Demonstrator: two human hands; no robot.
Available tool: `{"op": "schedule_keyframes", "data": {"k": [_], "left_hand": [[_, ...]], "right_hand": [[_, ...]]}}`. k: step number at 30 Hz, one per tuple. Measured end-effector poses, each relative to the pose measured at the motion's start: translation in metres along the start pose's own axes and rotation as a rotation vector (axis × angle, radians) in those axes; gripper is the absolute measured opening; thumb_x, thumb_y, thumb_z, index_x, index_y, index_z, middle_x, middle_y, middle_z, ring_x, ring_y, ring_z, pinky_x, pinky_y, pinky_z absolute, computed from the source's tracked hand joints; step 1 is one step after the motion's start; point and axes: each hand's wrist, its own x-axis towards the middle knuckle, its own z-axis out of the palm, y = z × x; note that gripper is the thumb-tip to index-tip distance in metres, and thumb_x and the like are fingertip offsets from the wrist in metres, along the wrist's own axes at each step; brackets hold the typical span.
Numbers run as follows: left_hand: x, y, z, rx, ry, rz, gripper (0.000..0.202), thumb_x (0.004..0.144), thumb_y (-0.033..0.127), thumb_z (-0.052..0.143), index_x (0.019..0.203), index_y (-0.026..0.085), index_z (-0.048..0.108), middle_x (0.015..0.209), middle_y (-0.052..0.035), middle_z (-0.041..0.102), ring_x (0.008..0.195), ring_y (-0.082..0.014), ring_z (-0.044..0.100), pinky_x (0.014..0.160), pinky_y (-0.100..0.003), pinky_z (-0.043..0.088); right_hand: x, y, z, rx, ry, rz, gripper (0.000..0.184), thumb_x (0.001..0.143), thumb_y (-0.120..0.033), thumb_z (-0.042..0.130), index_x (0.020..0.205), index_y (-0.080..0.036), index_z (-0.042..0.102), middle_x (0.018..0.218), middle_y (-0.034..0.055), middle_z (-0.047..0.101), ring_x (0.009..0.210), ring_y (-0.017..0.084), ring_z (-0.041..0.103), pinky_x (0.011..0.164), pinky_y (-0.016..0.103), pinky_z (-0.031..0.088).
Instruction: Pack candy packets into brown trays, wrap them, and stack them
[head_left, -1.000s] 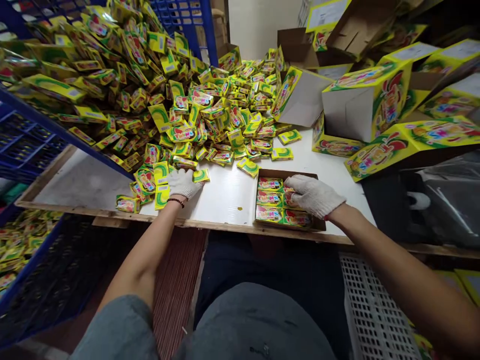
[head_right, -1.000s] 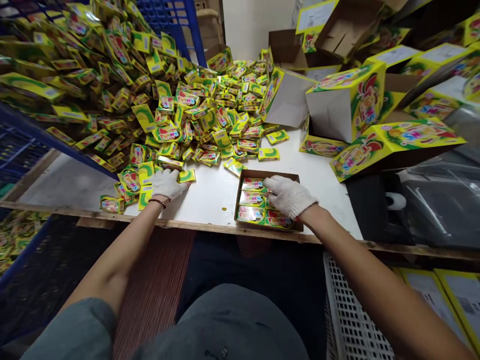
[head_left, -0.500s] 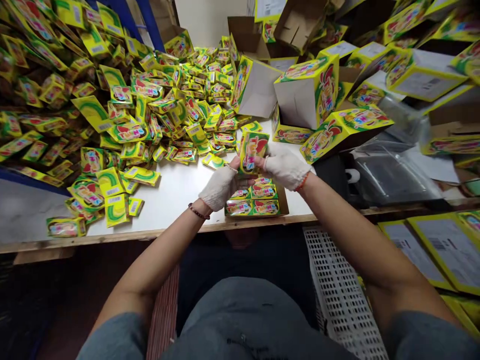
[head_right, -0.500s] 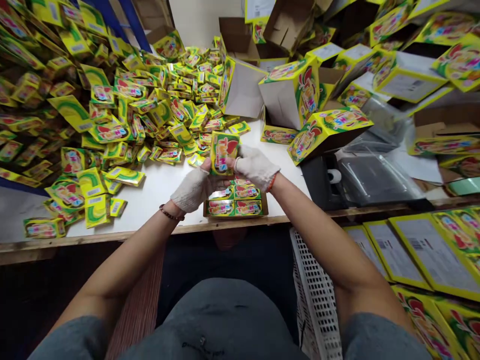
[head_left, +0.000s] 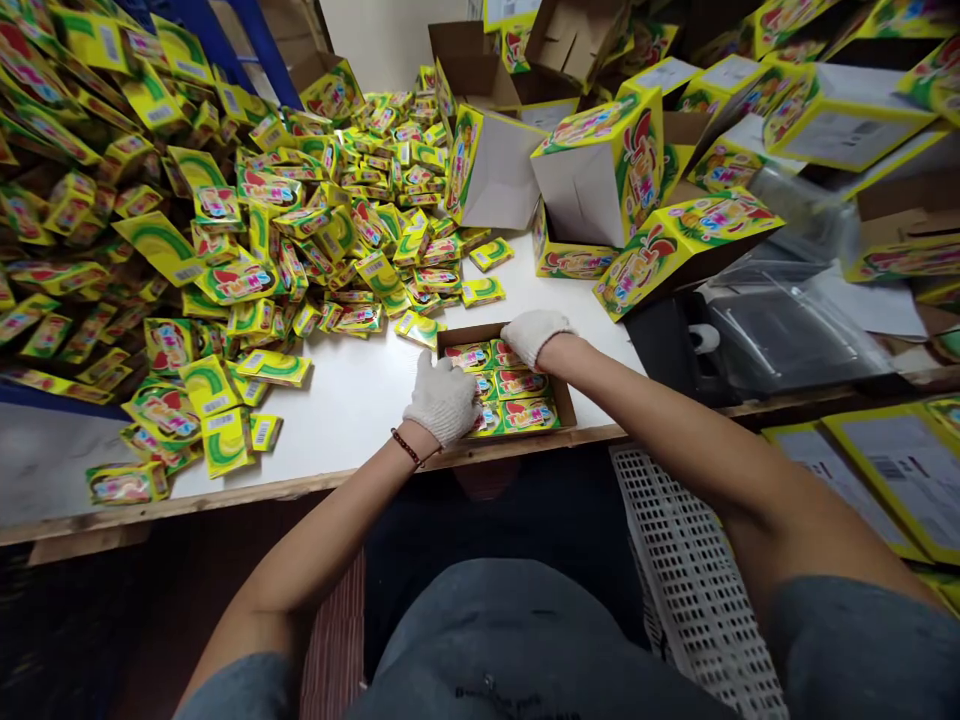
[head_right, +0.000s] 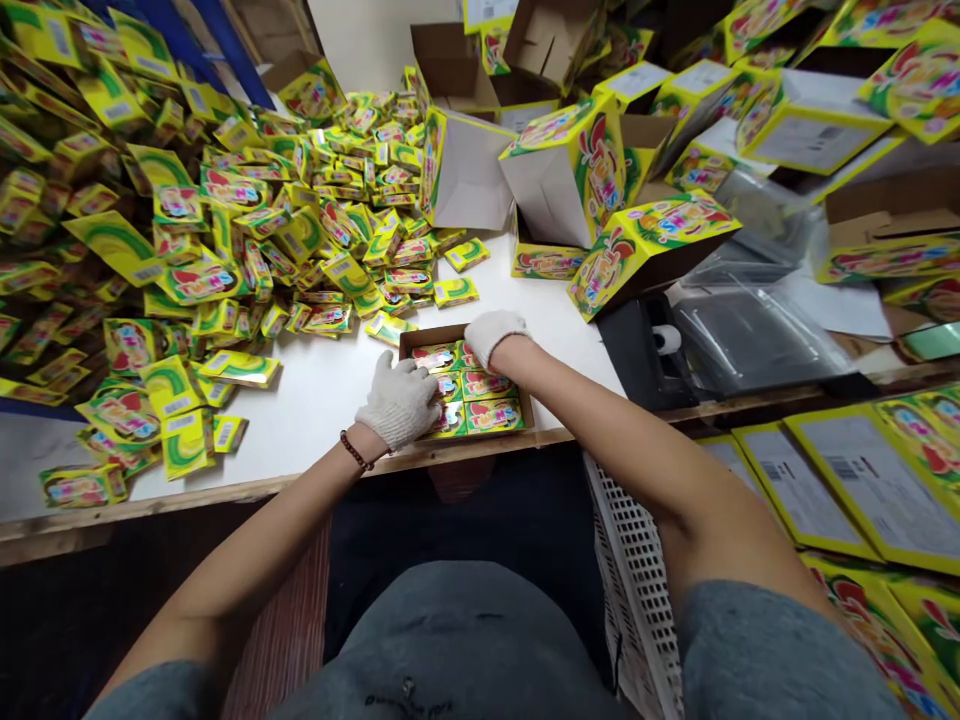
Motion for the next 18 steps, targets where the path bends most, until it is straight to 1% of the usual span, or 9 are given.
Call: {"op": "schedule_keyframes", "data": {"k": [3, 5, 6, 8, 9, 11, 13, 15, 18], "left_hand": [[0.009, 0.002, -0.005, 0.009, 0.068, 0.028, 0.021, 0.091, 0.027, 0.060, 0.090, 0.016, 0.078, 0.094, -0.0160, 0.077, 0.098, -0.0341, 0.068, 0.106, -0.060, 0.038], [0.021, 0.006, -0.005, -0.027, 0.123, 0.140, 0.025, 0.093, 0.024, 0.058, 0.107, 0.014, 0.077, 0.113, -0.0173, 0.076, 0.110, -0.0339, 0.067, 0.109, -0.056, 0.040], [0.028, 0.008, -0.003, -0.050, 0.133, 0.214, 0.032, 0.094, 0.023, 0.057, 0.119, 0.013, 0.073, 0.127, -0.0180, 0.073, 0.121, -0.0340, 0.064, 0.111, -0.053, 0.040], [0.044, 0.014, 0.003, -0.088, 0.120, 0.338, 0.046, 0.098, 0.024, 0.054, 0.141, 0.012, 0.062, 0.151, -0.0176, 0.059, 0.140, -0.0336, 0.053, 0.117, -0.051, 0.038], [0.052, 0.017, 0.007, -0.098, 0.101, 0.376, 0.051, 0.099, 0.025, 0.053, 0.148, 0.012, 0.056, 0.158, -0.0170, 0.052, 0.146, -0.0337, 0.047, 0.120, -0.051, 0.035], [0.064, 0.022, 0.017, -0.101, 0.051, 0.396, 0.054, 0.102, 0.030, 0.051, 0.153, 0.012, 0.050, 0.164, -0.0175, 0.045, 0.152, -0.0356, 0.041, 0.124, -0.053, 0.031], [0.072, 0.026, 0.024, -0.085, 0.008, 0.387, 0.057, 0.103, 0.037, 0.050, 0.153, 0.012, 0.051, 0.164, -0.0199, 0.044, 0.152, -0.0389, 0.039, 0.124, -0.057, 0.030], [0.074, 0.028, 0.026, -0.061, -0.003, 0.384, 0.059, 0.102, 0.043, 0.051, 0.151, 0.012, 0.053, 0.162, -0.0211, 0.045, 0.151, -0.0413, 0.039, 0.122, -0.061, 0.031], [0.074, 0.030, 0.026, -0.043, 0.010, 0.385, 0.058, 0.100, 0.047, 0.053, 0.148, 0.013, 0.057, 0.161, -0.0218, 0.046, 0.146, -0.0418, 0.043, 0.118, -0.060, 0.036]], "right_hand": [[-0.013, 0.007, 0.014, 0.017, 0.119, -0.031, 0.038, 0.099, -0.014, 0.048, 0.129, -0.012, 0.071, 0.126, 0.0234, 0.071, 0.113, 0.031, 0.070, 0.091, 0.037, 0.053], [-0.023, 0.019, 0.025, 0.080, 0.237, -0.064, 0.038, 0.101, -0.015, 0.042, 0.127, -0.013, 0.070, 0.128, 0.0205, 0.069, 0.114, 0.028, 0.068, 0.090, 0.033, 0.052], [-0.027, 0.026, 0.031, 0.122, 0.305, -0.038, 0.038, 0.101, -0.016, 0.041, 0.126, -0.014, 0.070, 0.130, 0.0199, 0.068, 0.115, 0.028, 0.066, 0.090, 0.032, 0.051], [-0.032, 0.040, 0.042, 0.237, 0.433, 0.086, 0.039, 0.101, -0.019, 0.041, 0.131, -0.013, 0.066, 0.135, 0.0202, 0.064, 0.118, 0.028, 0.063, 0.092, 0.033, 0.050], [-0.033, 0.045, 0.049, 0.310, 0.461, 0.151, 0.041, 0.101, -0.021, 0.042, 0.134, -0.012, 0.064, 0.136, 0.0204, 0.064, 0.118, 0.029, 0.063, 0.093, 0.033, 0.050], [-0.031, 0.051, 0.064, 0.468, 0.422, 0.215, 0.044, 0.101, -0.025, 0.044, 0.140, -0.012, 0.060, 0.132, 0.0190, 0.068, 0.114, 0.029, 0.065, 0.092, 0.034, 0.051], [-0.028, 0.052, 0.078, 0.591, 0.369, 0.226, 0.045, 0.101, -0.024, 0.041, 0.141, -0.013, 0.057, 0.124, 0.0164, 0.072, 0.111, 0.029, 0.068, 0.092, 0.034, 0.052], [-0.024, 0.049, 0.090, 0.654, 0.384, 0.237, 0.046, 0.101, -0.023, 0.037, 0.142, -0.014, 0.057, 0.123, 0.0158, 0.074, 0.111, 0.030, 0.069, 0.094, 0.036, 0.052], [-0.021, 0.046, 0.099, 0.680, 0.430, 0.252, 0.046, 0.101, -0.022, 0.036, 0.140, -0.015, 0.059, 0.124, 0.0172, 0.074, 0.113, 0.032, 0.069, 0.096, 0.039, 0.052]]}}
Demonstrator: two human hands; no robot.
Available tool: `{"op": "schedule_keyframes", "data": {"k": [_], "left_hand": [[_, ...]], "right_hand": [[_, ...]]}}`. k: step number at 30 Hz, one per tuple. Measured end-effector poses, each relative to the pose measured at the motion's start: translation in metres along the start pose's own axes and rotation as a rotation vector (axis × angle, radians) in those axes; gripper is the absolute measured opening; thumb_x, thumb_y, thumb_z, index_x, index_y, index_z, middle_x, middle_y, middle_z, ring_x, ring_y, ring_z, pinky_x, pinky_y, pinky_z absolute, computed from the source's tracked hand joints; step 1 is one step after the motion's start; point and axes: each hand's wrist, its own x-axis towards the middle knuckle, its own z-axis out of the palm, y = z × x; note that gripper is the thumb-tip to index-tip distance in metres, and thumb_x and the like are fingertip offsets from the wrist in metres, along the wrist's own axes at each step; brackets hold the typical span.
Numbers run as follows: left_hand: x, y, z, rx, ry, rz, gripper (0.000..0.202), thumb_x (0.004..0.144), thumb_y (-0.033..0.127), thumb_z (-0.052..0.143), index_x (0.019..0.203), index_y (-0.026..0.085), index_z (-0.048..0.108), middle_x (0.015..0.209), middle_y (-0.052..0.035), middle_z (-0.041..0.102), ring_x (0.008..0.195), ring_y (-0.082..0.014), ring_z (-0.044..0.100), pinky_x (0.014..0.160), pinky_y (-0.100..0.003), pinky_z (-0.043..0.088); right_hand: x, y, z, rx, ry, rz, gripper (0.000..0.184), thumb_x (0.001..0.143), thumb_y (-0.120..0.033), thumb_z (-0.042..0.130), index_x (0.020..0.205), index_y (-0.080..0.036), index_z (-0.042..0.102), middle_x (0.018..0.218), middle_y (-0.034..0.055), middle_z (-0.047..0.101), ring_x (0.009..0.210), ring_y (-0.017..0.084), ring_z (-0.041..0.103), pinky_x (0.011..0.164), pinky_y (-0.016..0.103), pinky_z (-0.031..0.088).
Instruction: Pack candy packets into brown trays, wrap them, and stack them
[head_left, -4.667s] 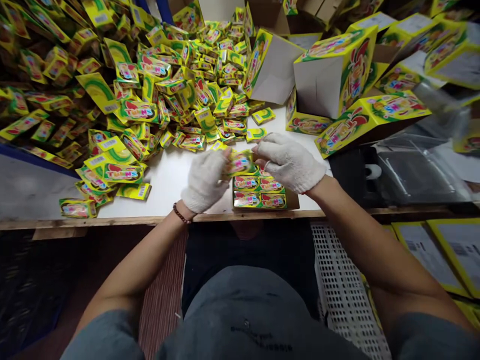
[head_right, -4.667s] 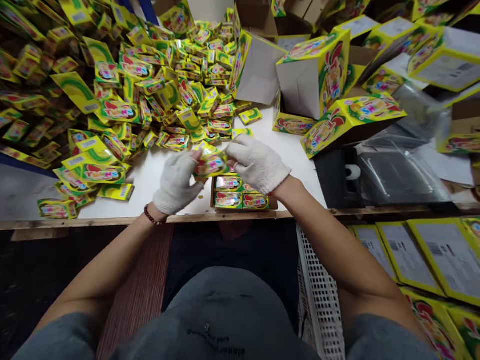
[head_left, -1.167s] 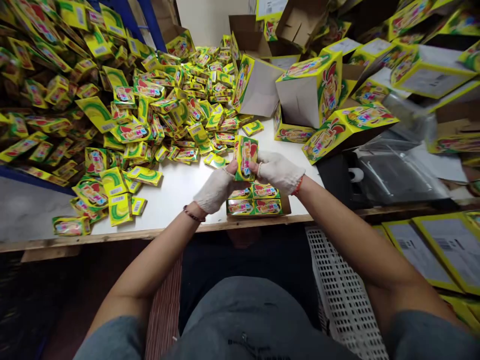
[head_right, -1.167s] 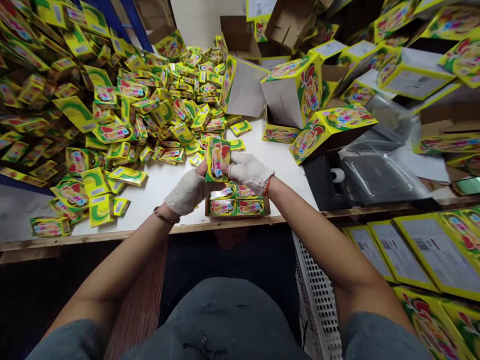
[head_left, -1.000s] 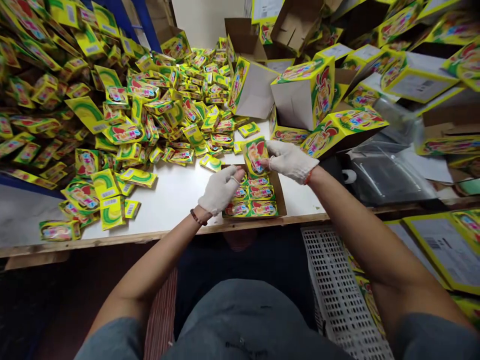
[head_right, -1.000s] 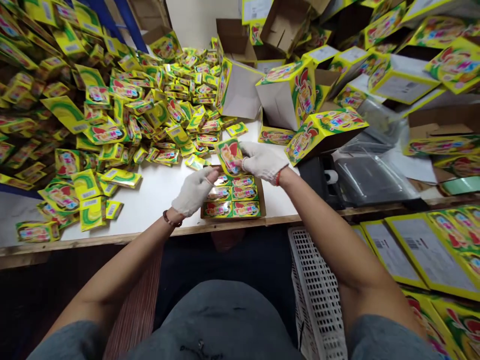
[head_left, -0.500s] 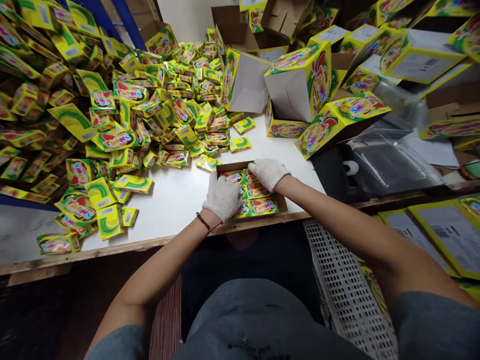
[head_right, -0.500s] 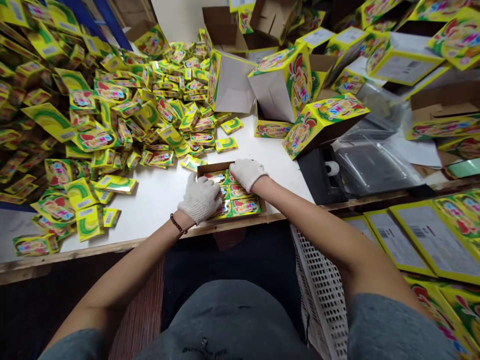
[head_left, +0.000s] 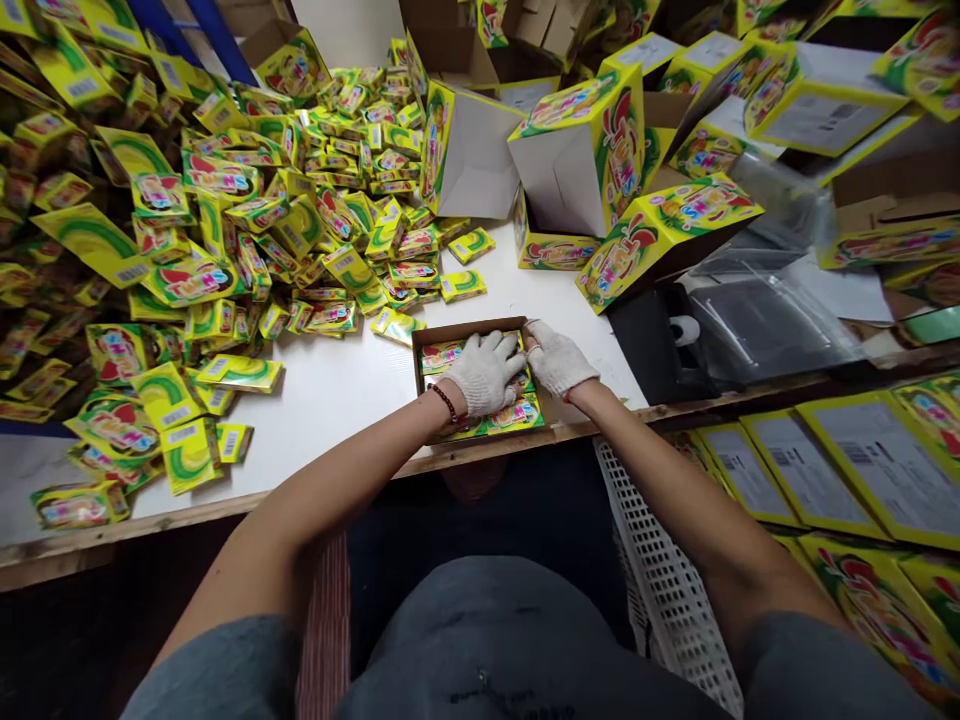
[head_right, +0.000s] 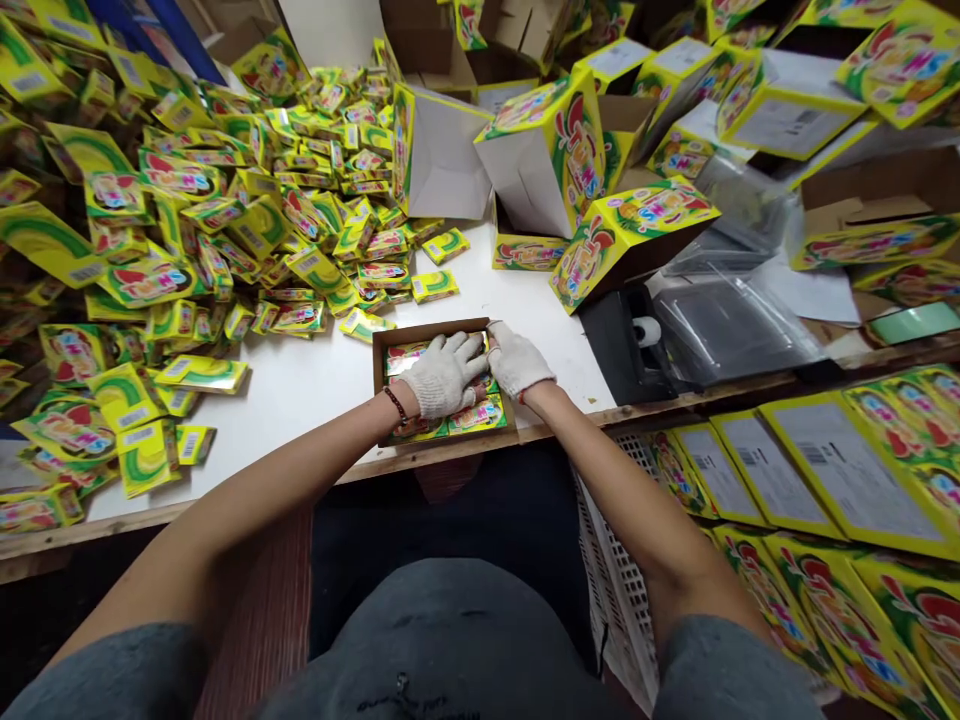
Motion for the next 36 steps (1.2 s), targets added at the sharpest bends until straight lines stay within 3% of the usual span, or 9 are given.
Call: {"op": "schedule_keyframes", "data": {"k": [6, 10, 13, 17, 20, 23, 25, 28, 36], "left_hand": [[0.009, -0.005, 0.000, -0.087, -0.129, -0.031, 0.070, 0.098, 0.058, 0.054, 0.153, 0.015, 0.052, 0.167, -0.0202, 0.038, 0.151, -0.0397, 0.038, 0.123, -0.058, 0.029], [0.011, -0.005, -0.012, -0.213, -0.193, -0.029, 0.055, 0.103, 0.054, 0.046, 0.144, 0.020, 0.061, 0.160, -0.0151, 0.050, 0.145, -0.0333, 0.047, 0.120, -0.051, 0.037], [-0.003, -0.017, -0.023, -0.364, -0.006, -0.018, 0.041, 0.105, 0.045, 0.044, 0.127, 0.021, 0.069, 0.137, -0.0099, 0.066, 0.126, -0.0245, 0.060, 0.110, -0.037, 0.046], [-0.050, -0.079, -0.034, -0.279, 0.377, -0.427, 0.028, 0.099, 0.034, 0.055, 0.113, 0.017, 0.071, 0.121, -0.0117, 0.068, 0.115, -0.0256, 0.061, 0.103, -0.038, 0.048], [-0.091, -0.145, -0.040, -0.126, 0.223, -0.801, 0.039, 0.095, 0.043, 0.057, 0.117, 0.014, 0.071, 0.120, -0.0181, 0.067, 0.114, -0.0318, 0.059, 0.098, -0.042, 0.048], [-0.117, -0.193, -0.038, -0.037, 0.048, -0.880, 0.078, 0.087, 0.063, 0.060, 0.151, 0.019, 0.053, 0.148, -0.0188, 0.056, 0.133, -0.0406, 0.047, 0.104, -0.050, 0.042], [-0.124, -0.202, -0.031, 0.010, 0.004, -0.892, 0.096, 0.082, 0.071, 0.062, 0.162, 0.023, 0.039, 0.159, -0.0179, 0.048, 0.139, -0.0441, 0.039, 0.106, -0.053, 0.038], [-0.131, -0.183, -0.015, 0.088, 0.011, -0.854, 0.096, 0.084, 0.074, 0.059, 0.162, 0.021, 0.040, 0.154, -0.0212, 0.050, 0.136, -0.0454, 0.041, 0.103, -0.054, 0.037], [-0.173, -0.071, 0.014, 0.050, 0.100, -0.706, 0.088, 0.082, 0.054, 0.073, 0.157, 0.017, 0.046, 0.135, -0.0193, 0.059, 0.123, -0.0394, 0.052, 0.099, -0.049, 0.042]], "right_hand": [[0.001, 0.001, 0.002, -0.030, 0.029, 0.012, 0.046, 0.098, -0.023, 0.039, 0.137, -0.016, 0.063, 0.117, 0.0170, 0.076, 0.107, 0.032, 0.071, 0.090, 0.039, 0.053], [-0.001, 0.002, 0.000, -0.068, 0.022, 0.012, 0.045, 0.095, -0.022, 0.042, 0.133, -0.017, 0.064, 0.109, 0.0147, 0.078, 0.098, 0.029, 0.072, 0.081, 0.033, 0.052], [-0.005, 0.011, -0.003, -0.097, -0.010, -0.008, 0.047, 0.090, -0.019, 0.045, 0.133, -0.018, 0.065, 0.103, 0.0128, 0.079, 0.093, 0.028, 0.071, 0.076, 0.031, 0.050], [-0.009, 0.022, -0.005, -0.073, 0.037, 0.006, 0.050, 0.088, -0.019, 0.047, 0.135, -0.016, 0.065, 0.106, 0.0145, 0.078, 0.095, 0.029, 0.071, 0.077, 0.032, 0.050], [-0.010, 0.019, -0.003, -0.074, 0.038, 0.034, 0.049, 0.088, -0.020, 0.046, 0.132, -0.015, 0.067, 0.104, 0.0152, 0.078, 0.092, 0.028, 0.071, 0.076, 0.032, 0.048], [-0.011, 0.013, -0.003, -0.088, 0.041, 0.037, 0.045, 0.088, -0.020, 0.046, 0.126, -0.016, 0.069, 0.097, 0.0135, 0.078, 0.085, 0.027, 0.070, 0.071, 0.031, 0.046], [-0.011, 0.012, -0.004, -0.091, 0.050, 0.027, 0.045, 0.088, -0.019, 0.046, 0.127, -0.017, 0.069, 0.098, 0.0134, 0.078, 0.087, 0.027, 0.070, 0.072, 0.031, 0.047], [-0.011, 0.015, -0.005, -0.105, 0.038, 0.035, 0.048, 0.088, -0.020, 0.046, 0.131, -0.016, 0.067, 0.104, 0.0145, 0.078, 0.093, 0.028, 0.070, 0.076, 0.031, 0.049], [-0.011, 0.026, -0.003, -0.106, 0.049, 0.028, 0.046, 0.089, -0.021, 0.047, 0.130, -0.017, 0.066, 0.103, 0.0143, 0.076, 0.091, 0.028, 0.068, 0.076, 0.032, 0.048]]}}
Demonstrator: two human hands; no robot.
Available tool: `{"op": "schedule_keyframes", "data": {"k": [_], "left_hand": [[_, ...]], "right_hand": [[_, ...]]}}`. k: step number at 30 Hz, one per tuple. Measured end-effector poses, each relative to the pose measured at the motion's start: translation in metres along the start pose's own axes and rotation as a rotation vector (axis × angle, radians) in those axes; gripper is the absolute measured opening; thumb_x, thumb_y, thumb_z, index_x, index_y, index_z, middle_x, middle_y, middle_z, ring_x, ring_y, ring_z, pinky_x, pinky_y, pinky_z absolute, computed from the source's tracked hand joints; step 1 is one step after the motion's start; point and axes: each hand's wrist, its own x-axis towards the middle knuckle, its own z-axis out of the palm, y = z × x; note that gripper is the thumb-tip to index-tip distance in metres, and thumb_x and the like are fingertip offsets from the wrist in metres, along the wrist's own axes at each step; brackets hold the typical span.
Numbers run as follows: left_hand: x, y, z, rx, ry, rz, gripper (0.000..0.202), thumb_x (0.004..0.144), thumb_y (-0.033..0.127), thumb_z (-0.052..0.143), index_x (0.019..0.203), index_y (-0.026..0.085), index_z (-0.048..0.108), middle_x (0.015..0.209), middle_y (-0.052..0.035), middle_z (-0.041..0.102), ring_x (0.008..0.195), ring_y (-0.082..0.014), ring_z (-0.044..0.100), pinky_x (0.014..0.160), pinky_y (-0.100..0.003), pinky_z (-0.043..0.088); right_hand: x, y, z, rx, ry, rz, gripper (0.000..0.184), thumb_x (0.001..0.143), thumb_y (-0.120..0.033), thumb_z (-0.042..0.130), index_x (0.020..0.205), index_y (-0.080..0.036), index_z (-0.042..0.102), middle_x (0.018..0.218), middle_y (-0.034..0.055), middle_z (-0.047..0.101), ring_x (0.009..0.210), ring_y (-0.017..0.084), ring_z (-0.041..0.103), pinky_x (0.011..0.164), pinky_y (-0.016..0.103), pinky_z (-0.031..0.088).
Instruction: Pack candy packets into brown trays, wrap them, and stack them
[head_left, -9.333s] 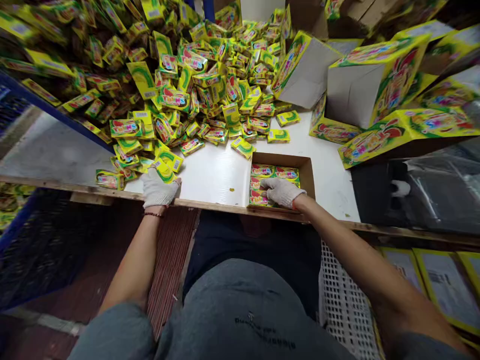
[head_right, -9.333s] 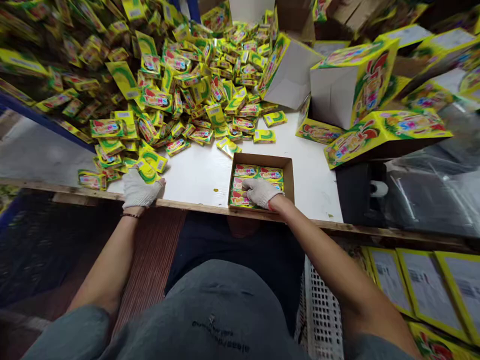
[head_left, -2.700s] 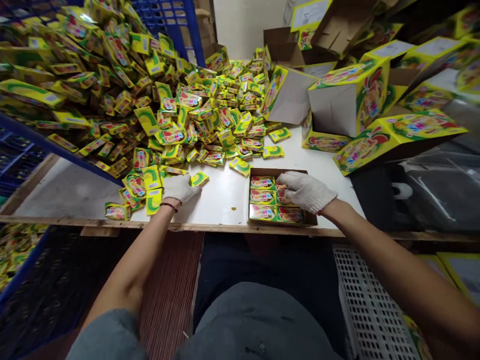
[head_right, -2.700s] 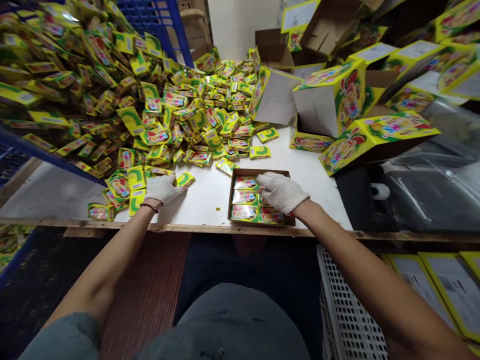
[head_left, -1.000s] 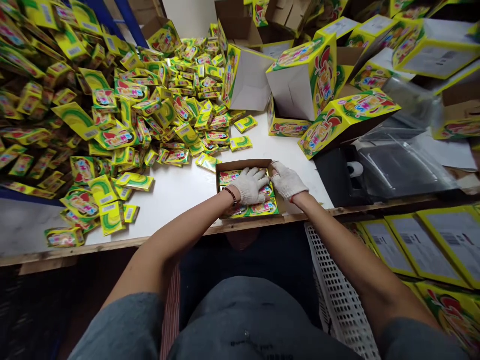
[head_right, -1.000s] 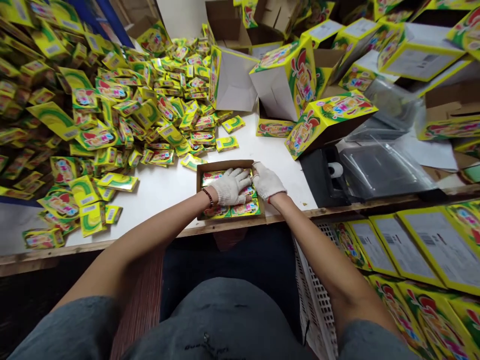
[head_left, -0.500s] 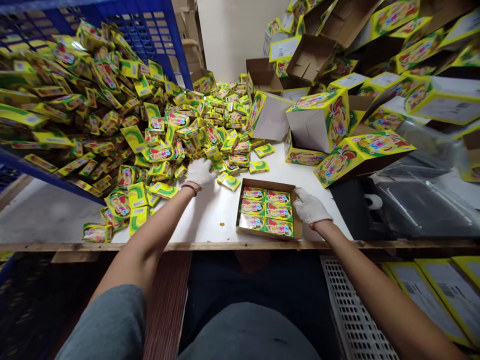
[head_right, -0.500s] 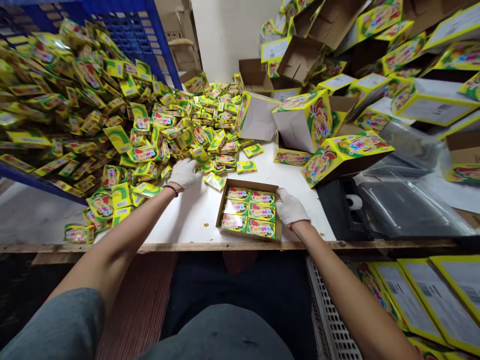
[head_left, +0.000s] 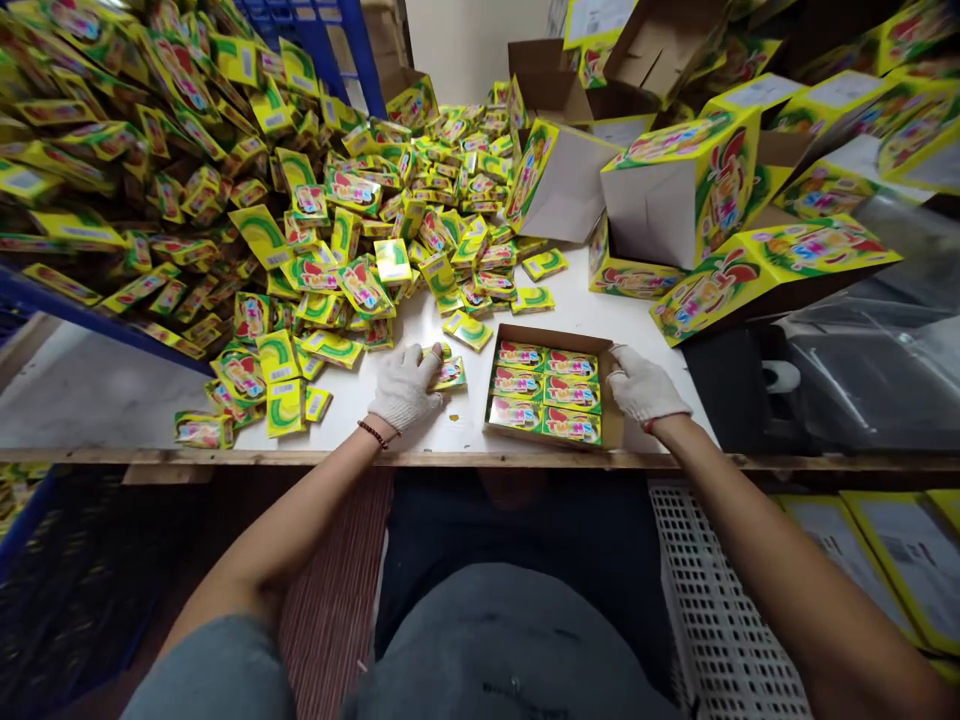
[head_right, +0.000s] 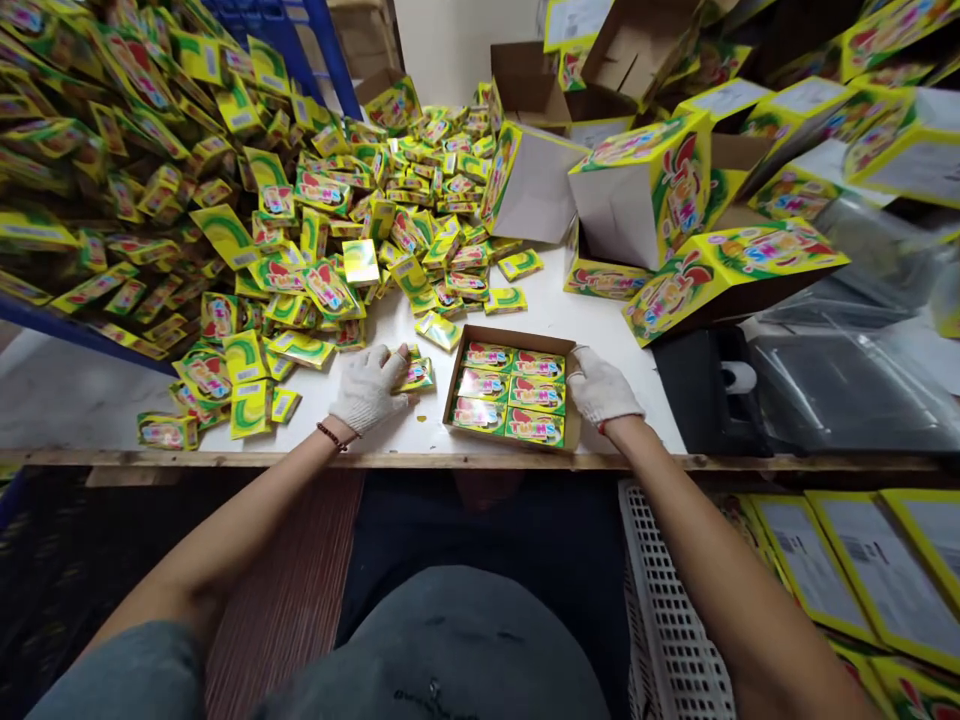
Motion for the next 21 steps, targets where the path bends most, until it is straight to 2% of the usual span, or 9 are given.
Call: {"op": "schedule_keyframes", "data": {"k": [2, 4, 7, 10, 13, 16, 19, 21], "left_hand": [[-0.014, 0.006, 0.005, -0.128, 0.010, 0.017, 0.082, 0.082, 0.058, 0.073, 0.150, 0.018, 0.053, 0.134, -0.0167, 0.060, 0.121, -0.0368, 0.055, 0.100, -0.048, 0.044], [-0.020, 0.005, 0.011, -0.248, 0.043, -0.005, 0.063, 0.089, 0.052, 0.066, 0.142, 0.018, 0.059, 0.134, -0.0148, 0.061, 0.121, -0.0332, 0.057, 0.102, -0.045, 0.046], [-0.018, -0.005, 0.018, -0.363, 0.018, -0.074, 0.045, 0.094, 0.041, 0.060, 0.132, 0.018, 0.064, 0.126, -0.0129, 0.065, 0.116, -0.0294, 0.061, 0.100, -0.042, 0.049], [-0.011, -0.016, 0.017, -0.385, -0.055, -0.076, 0.039, 0.093, 0.040, 0.062, 0.126, 0.019, 0.067, 0.121, -0.0115, 0.069, 0.110, -0.0277, 0.063, 0.097, -0.040, 0.049], [-0.001, -0.020, 0.013, -0.394, -0.092, -0.068, 0.032, 0.095, 0.043, 0.059, 0.113, 0.020, 0.071, 0.114, -0.0104, 0.072, 0.104, -0.0254, 0.064, 0.092, -0.036, 0.049], [0.011, -0.017, 0.011, -0.443, -0.122, -0.136, 0.033, 0.091, 0.049, 0.065, 0.103, 0.019, 0.073, 0.103, -0.0084, 0.074, 0.096, -0.0241, 0.064, 0.082, -0.032, 0.048], [0.017, -0.012, 0.006, -0.548, -0.078, -0.239, 0.036, 0.086, 0.053, 0.069, 0.099, 0.019, 0.073, 0.092, -0.0056, 0.074, 0.087, -0.0227, 0.064, 0.075, -0.030, 0.046], [0.017, -0.007, -0.003, -0.701, 0.027, -0.268, 0.038, 0.089, 0.056, 0.064, 0.095, 0.019, 0.074, 0.087, -0.0045, 0.073, 0.084, -0.0211, 0.063, 0.074, -0.030, 0.046]], "right_hand": [[-0.001, -0.002, -0.003, -0.028, -0.025, 0.008, 0.044, 0.091, -0.022, 0.046, 0.130, -0.016, 0.065, 0.103, 0.0151, 0.075, 0.091, 0.029, 0.068, 0.076, 0.032, 0.047], [-0.003, -0.007, -0.009, -0.074, -0.040, 0.014, 0.042, 0.094, -0.025, 0.045, 0.130, -0.016, 0.065, 0.106, 0.0167, 0.074, 0.095, 0.030, 0.068, 0.078, 0.034, 0.048], [-0.008, -0.020, -0.021, -0.119, 0.044, -0.031, 0.048, 0.094, -0.029, 0.051, 0.139, -0.014, 0.061, 0.124, 0.0205, 0.068, 0.110, 0.034, 0.065, 0.089, 0.039, 0.049], [-0.013, -0.040, -0.029, -0.082, 0.118, -0.134, 0.056, 0.093, -0.029, 0.055, 0.146, -0.013, 0.056, 0.139, 0.0230, 0.060, 0.123, 0.037, 0.060, 0.101, 0.045, 0.048], [-0.018, -0.065, -0.026, -0.019, 0.078, -0.277, 0.050, 0.093, -0.024, 0.053, 0.141, -0.014, 0.060, 0.137, 0.0207, 0.062, 0.125, 0.037, 0.058, 0.107, 0.047, 0.047], [-0.023, -0.088, -0.015, 0.017, 0.028, -0.432, 0.043, 0.093, -0.020, 0.050, 0.134, -0.016, 0.064, 0.133, 0.0181, 0.065, 0.125, 0.034, 0.059, 0.110, 0.046, 0.047], [-0.027, -0.104, -0.007, 0.041, -0.009, -0.546, 0.040, 0.093, -0.018, 0.048, 0.128, -0.015, 0.067, 0.126, 0.0184, 0.066, 0.120, 0.033, 0.061, 0.108, 0.046, 0.049], [-0.029, -0.111, -0.008, 0.078, 0.014, -0.614, 0.044, 0.092, -0.014, 0.046, 0.131, -0.016, 0.066, 0.127, 0.0175, 0.065, 0.123, 0.031, 0.060, 0.109, 0.046, 0.050]]}}
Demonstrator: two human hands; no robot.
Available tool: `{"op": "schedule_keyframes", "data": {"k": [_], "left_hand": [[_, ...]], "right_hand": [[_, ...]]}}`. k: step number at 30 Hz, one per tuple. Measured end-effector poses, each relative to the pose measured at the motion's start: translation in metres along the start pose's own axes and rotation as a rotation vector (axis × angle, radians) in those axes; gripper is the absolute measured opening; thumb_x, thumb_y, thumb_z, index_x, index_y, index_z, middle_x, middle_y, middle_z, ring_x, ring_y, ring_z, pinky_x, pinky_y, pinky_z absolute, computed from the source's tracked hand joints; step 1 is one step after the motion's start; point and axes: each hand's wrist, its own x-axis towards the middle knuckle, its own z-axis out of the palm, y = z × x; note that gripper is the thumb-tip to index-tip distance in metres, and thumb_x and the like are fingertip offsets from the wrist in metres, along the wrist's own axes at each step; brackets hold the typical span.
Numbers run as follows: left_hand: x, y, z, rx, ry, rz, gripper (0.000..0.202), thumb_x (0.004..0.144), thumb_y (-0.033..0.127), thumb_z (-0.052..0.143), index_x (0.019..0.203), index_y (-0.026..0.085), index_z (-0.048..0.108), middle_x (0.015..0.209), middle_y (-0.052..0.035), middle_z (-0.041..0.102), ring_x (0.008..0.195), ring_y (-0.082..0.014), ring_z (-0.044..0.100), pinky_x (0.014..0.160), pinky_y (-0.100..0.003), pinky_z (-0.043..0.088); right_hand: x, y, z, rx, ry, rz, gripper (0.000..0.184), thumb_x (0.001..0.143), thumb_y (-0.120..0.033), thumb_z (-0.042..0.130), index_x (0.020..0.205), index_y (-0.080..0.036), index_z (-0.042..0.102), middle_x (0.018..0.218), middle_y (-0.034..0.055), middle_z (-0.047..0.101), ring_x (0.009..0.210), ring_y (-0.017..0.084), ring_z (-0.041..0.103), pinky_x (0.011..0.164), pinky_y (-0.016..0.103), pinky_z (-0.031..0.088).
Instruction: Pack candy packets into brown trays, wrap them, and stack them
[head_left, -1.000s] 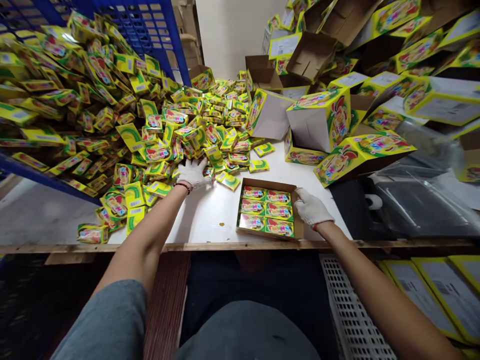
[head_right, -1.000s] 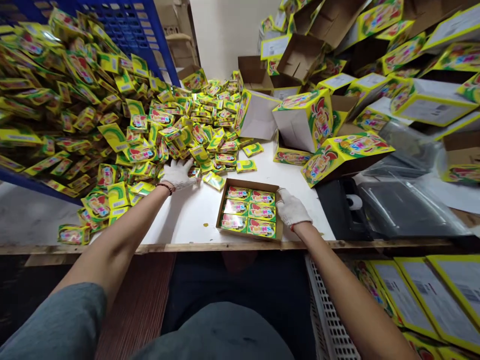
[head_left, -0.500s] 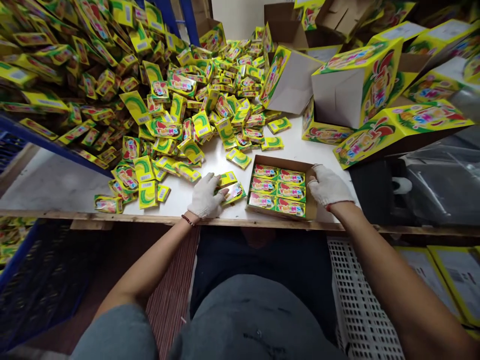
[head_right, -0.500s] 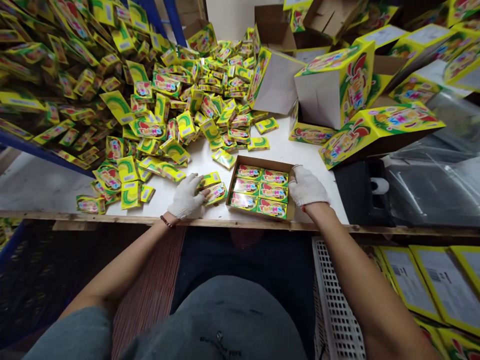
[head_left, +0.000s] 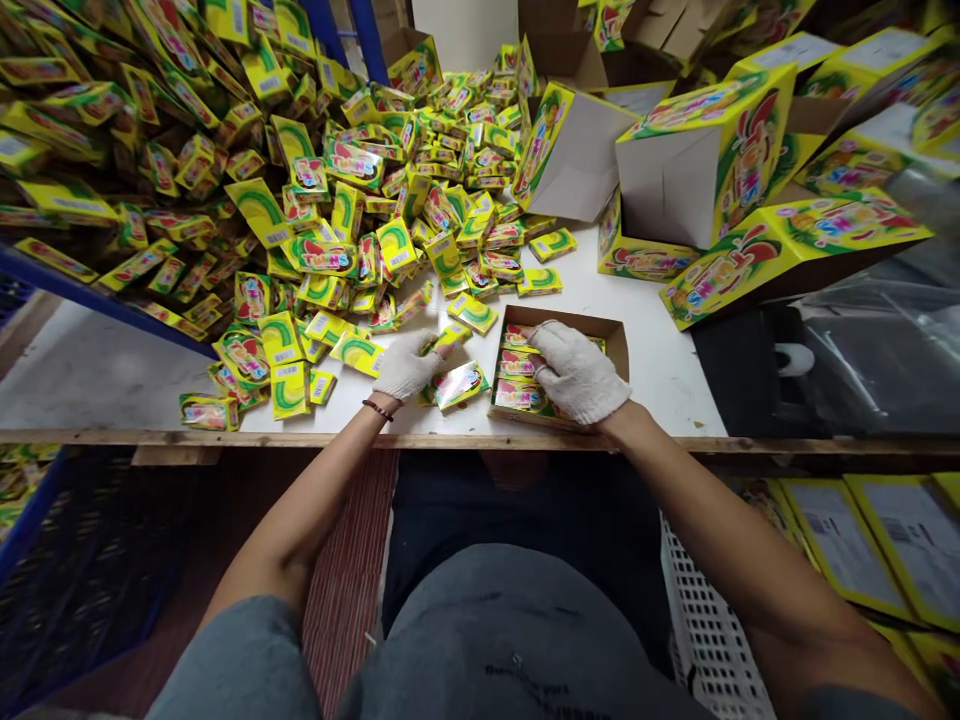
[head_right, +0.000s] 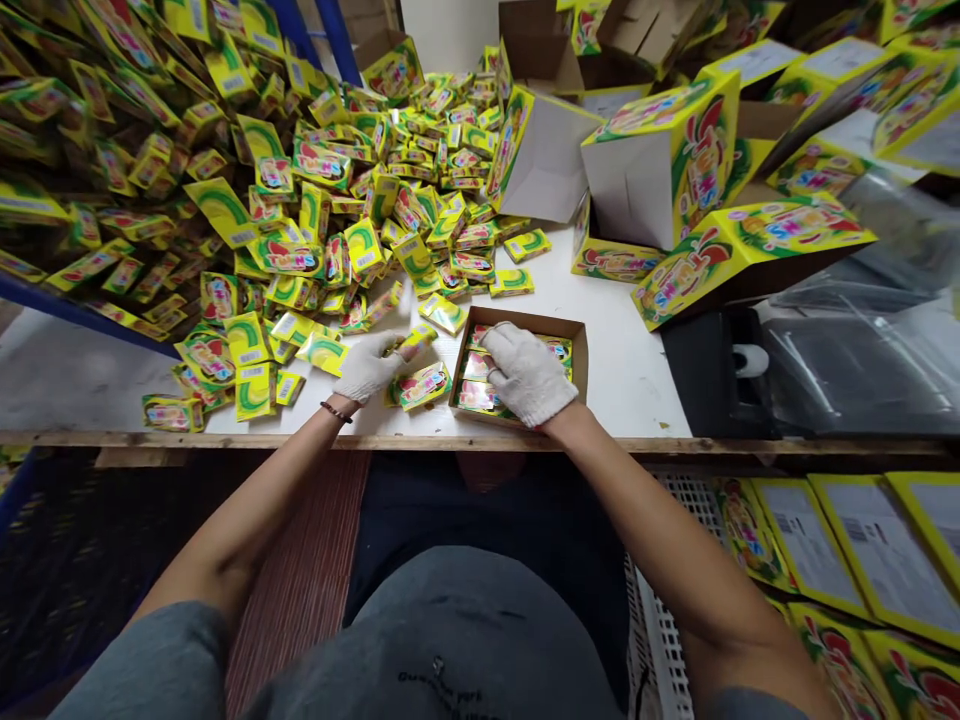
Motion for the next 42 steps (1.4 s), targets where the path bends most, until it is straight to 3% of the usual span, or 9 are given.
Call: {"op": "schedule_keyframes", "data": {"k": [4, 9, 11, 17, 24, 30, 35, 39, 42], "left_hand": [[-0.017, 0.038, -0.018, -0.423, -0.040, 0.109, 0.049, 0.087, 0.063, 0.065, 0.099, 0.017, 0.076, 0.089, -0.0044, 0.074, 0.084, -0.0196, 0.063, 0.077, -0.031, 0.051], [-0.033, 0.070, -0.026, -0.432, -0.160, 0.187, 0.057, 0.097, 0.067, 0.049, 0.106, 0.017, 0.076, 0.096, -0.0065, 0.074, 0.088, -0.0205, 0.066, 0.077, -0.032, 0.054], [-0.035, 0.060, -0.019, -0.347, -0.106, 0.183, 0.058, 0.101, 0.062, 0.041, 0.122, 0.018, 0.072, 0.110, -0.0085, 0.074, 0.097, -0.0219, 0.068, 0.085, -0.034, 0.055], [-0.048, 0.006, 0.012, 0.328, -0.128, 0.228, 0.077, 0.076, 0.043, 0.079, 0.144, 0.012, 0.058, 0.131, -0.0184, 0.068, 0.123, -0.0377, 0.062, 0.106, -0.049, 0.049], [-0.049, -0.011, 0.008, 0.106, 0.092, 0.214, 0.052, 0.088, 0.041, 0.067, 0.135, 0.018, 0.062, 0.123, -0.0121, 0.071, 0.114, -0.0291, 0.066, 0.105, -0.044, 0.052], [-0.040, 0.038, 0.001, -0.029, 0.146, 0.457, 0.058, 0.089, 0.045, 0.071, 0.138, 0.017, 0.061, 0.135, -0.0137, 0.068, 0.124, -0.0271, 0.064, 0.112, -0.043, 0.050], [-0.033, 0.074, 0.001, 0.107, -0.005, 0.718, 0.058, 0.094, 0.035, 0.067, 0.148, 0.018, 0.055, 0.144, -0.0147, 0.063, 0.137, -0.0289, 0.056, 0.118, -0.047, 0.044], [-0.034, 0.044, -0.002, 0.193, 0.019, 0.509, 0.072, 0.086, 0.041, 0.077, 0.150, 0.019, 0.052, 0.151, -0.0165, 0.055, 0.142, -0.0355, 0.050, 0.121, -0.051, 0.041], [-0.039, 0.004, 0.001, 0.373, -0.114, 0.309, 0.077, 0.075, 0.039, 0.083, 0.143, 0.013, 0.058, 0.142, -0.0210, 0.058, 0.132, -0.0399, 0.056, 0.114, -0.052, 0.047]], "right_hand": [[0.010, -0.017, -0.012, 0.052, 0.091, -0.143, 0.056, 0.092, -0.013, 0.048, 0.146, -0.023, 0.057, 0.136, 0.0128, 0.060, 0.137, 0.028, 0.052, 0.107, 0.044, 0.052], [0.015, -0.026, -0.031, 0.116, 0.015, -0.141, 0.033, 0.095, -0.020, 0.051, 0.122, -0.020, 0.069, 0.115, 0.0103, 0.068, 0.110, 0.026, 0.064, 0.099, 0.041, 0.053], [0.009, -0.015, -0.035, 0.184, 0.017, 0.003, 0.027, 0.093, -0.022, 0.056, 0.117, -0.020, 0.069, 0.110, 0.0084, 0.071, 0.104, 0.025, 0.065, 0.096, 0.038, 0.054], [-0.004, 0.020, -0.013, 0.220, -0.245, 0.458, 0.012, 0.087, -0.032, 0.070, 0.094, -0.022, 0.069, 0.078, 0.0004, 0.070, 0.073, 0.018, 0.061, 0.066, 0.027, 0.047], [-0.001, 0.017, 0.030, 0.026, -0.345, 0.338, 0.021, 0.091, -0.034, 0.069, 0.074, -0.020, 0.069, 0.084, 0.0056, 0.067, 0.088, 0.020, 0.062, 0.076, 0.028, 0.047], [-0.009, 0.009, -0.001, 0.200, -0.090, 0.304, 0.025, 0.094, -0.036, 0.059, 0.106, -0.020, 0.075, 0.108, 0.0113, 0.071, 0.101, 0.025, 0.066, 0.089, 0.035, 0.053], [0.003, -0.007, -0.032, 0.556, 0.029, 0.346, 0.041, 0.092, -0.047, 0.059, 0.119, -0.017, 0.066, 0.087, 0.0056, 0.069, 0.069, 0.020, 0.063, 0.060, 0.031, 0.052], [0.011, 0.006, -0.025, 0.579, 0.038, 0.518, 0.030, 0.090, -0.037, 0.059, 0.114, -0.020, 0.066, 0.079, 0.0013, 0.065, 0.061, 0.016, 0.059, 0.053, 0.027, 0.050], [0.009, 0.026, -0.004, 0.494, 0.047, 0.654, 0.027, 0.088, -0.033, 0.061, 0.111, -0.020, 0.068, 0.082, 0.0034, 0.068, 0.069, 0.018, 0.062, 0.060, 0.029, 0.053]]}}
